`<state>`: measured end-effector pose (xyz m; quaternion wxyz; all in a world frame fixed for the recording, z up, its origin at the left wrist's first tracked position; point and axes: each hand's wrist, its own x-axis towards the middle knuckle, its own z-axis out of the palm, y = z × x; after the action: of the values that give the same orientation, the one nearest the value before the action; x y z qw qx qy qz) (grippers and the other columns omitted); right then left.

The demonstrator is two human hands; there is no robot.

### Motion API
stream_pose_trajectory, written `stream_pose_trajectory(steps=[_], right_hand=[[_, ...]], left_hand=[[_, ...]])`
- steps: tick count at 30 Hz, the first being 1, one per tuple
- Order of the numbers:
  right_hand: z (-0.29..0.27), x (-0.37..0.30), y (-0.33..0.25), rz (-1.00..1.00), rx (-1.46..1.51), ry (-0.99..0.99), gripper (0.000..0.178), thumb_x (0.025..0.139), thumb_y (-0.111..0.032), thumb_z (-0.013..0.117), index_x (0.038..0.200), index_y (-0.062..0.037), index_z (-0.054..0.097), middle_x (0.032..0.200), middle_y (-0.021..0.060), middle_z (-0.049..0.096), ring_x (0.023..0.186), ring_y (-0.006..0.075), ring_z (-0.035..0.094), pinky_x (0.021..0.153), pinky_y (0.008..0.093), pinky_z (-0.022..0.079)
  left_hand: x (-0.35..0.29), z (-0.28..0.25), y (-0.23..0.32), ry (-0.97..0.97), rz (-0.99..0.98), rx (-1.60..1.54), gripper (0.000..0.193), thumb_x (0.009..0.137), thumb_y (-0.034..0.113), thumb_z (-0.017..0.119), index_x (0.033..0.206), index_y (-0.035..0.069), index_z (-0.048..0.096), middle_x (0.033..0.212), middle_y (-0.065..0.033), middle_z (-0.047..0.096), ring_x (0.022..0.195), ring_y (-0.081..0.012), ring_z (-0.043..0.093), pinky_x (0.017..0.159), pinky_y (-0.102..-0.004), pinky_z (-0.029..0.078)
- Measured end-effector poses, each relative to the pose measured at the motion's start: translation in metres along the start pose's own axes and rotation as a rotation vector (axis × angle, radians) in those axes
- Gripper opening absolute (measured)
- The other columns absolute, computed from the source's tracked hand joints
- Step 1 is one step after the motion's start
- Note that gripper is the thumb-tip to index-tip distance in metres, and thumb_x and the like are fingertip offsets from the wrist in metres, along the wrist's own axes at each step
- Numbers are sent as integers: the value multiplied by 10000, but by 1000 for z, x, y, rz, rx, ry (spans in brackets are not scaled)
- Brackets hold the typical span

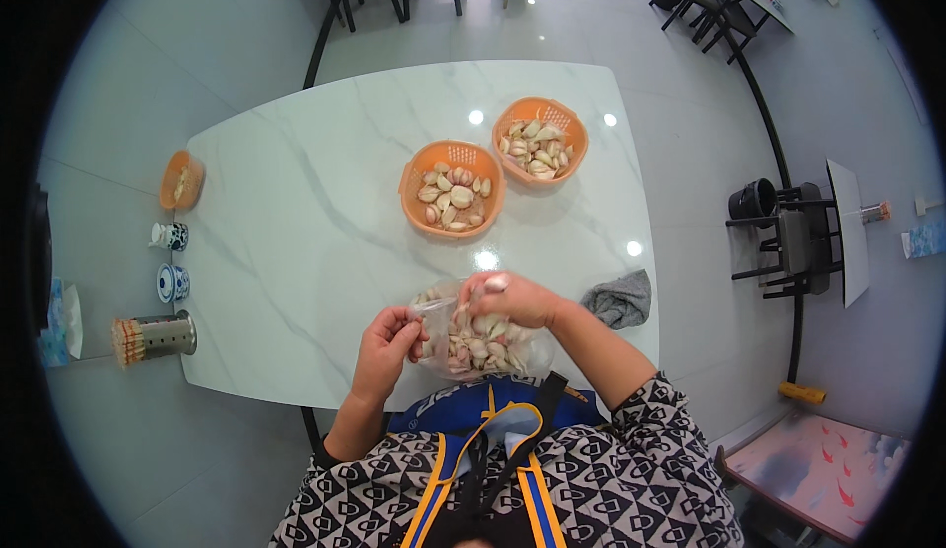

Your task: The person peels garlic cloves by hand and places them into an orange basket. They wipe the table surface with a cloth, retrieve a bag of garlic from a refrigerator, and continue peeling and sorting cloves into baskets.

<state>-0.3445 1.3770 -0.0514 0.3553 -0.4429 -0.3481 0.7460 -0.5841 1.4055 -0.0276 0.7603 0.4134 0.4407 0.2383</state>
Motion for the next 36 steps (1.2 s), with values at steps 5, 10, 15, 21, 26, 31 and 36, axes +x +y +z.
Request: stream_pose_trajectory(steps=[5, 10, 15, 21, 26, 31, 36], right_hand=[[-27, 19, -55, -48, 49, 208, 136, 812, -124, 625, 907, -46, 567, 912, 72, 621, 752, 153, 613, 628, 302, 539], [-38, 79, -82, -134, -615, 582, 418, 830, -272, 659, 1169, -46, 563, 1012, 105, 616, 903, 171, 613, 798, 296, 505], [-44, 94, -84, -89, -522, 630, 449, 868, -325, 599, 1229, -60, 567, 1066, 95, 631, 981, 160, 587, 829, 288, 474], [-32, 46, -78, -251, -228, 619, 271, 938, -206, 504, 1090, -17, 624, 1052, 63, 640, 933, 128, 600, 821, 283, 490], [5, -17, -38, 5, -113, 110, 248, 925, -186, 528, 1022, 15, 637, 902, 29, 657, 830, 95, 601, 764, 258, 500], [41, -17, 34, -220, -959, 144, 334, 752, -71, 619, 1085, -48, 603, 1039, 143, 612, 984, 318, 576, 860, 374, 474], [39, -13, 70, -126, -1271, 213, 607, 641, -120, 699, 1216, -123, 506, 1124, 138, 527, 1049, 340, 517, 907, 404, 436]], left_hand=[[1, -1, 0, 12, -23, -16, 99, 894, 70, 533, 974, 14, 546, 771, -36, 606, 599, -74, 519, 544, -214, 430], [0, -3, 0, 18, 0, -29, 99, 893, 66, 532, 977, 17, 547, 774, -40, 606, 598, -78, 518, 542, -216, 426], [-2, -7, -1, 40, 27, -51, 99, 895, 62, 528, 981, 16, 545, 780, -46, 608, 599, -82, 520, 546, -218, 428], [-4, -2, 1, 66, 70, -68, 106, 899, 41, 509, 998, 15, 535, 803, -57, 601, 607, -87, 520, 551, -222, 434], [-13, 8, 7, 91, 127, -84, 111, 905, 37, 512, 1011, 12, 533, 833, -42, 603, 630, -67, 518, 553, -207, 438], [-22, 17, 13, 68, 146, -80, 118, 907, 27, 504, 1023, 24, 524, 844, -49, 606, 632, -69, 514, 553, -208, 434], [-28, 16, 14, 80, 149, -36, 117, 906, 36, 508, 1021, 25, 526, 841, -58, 612, 630, -70, 507, 554, -212, 431]])
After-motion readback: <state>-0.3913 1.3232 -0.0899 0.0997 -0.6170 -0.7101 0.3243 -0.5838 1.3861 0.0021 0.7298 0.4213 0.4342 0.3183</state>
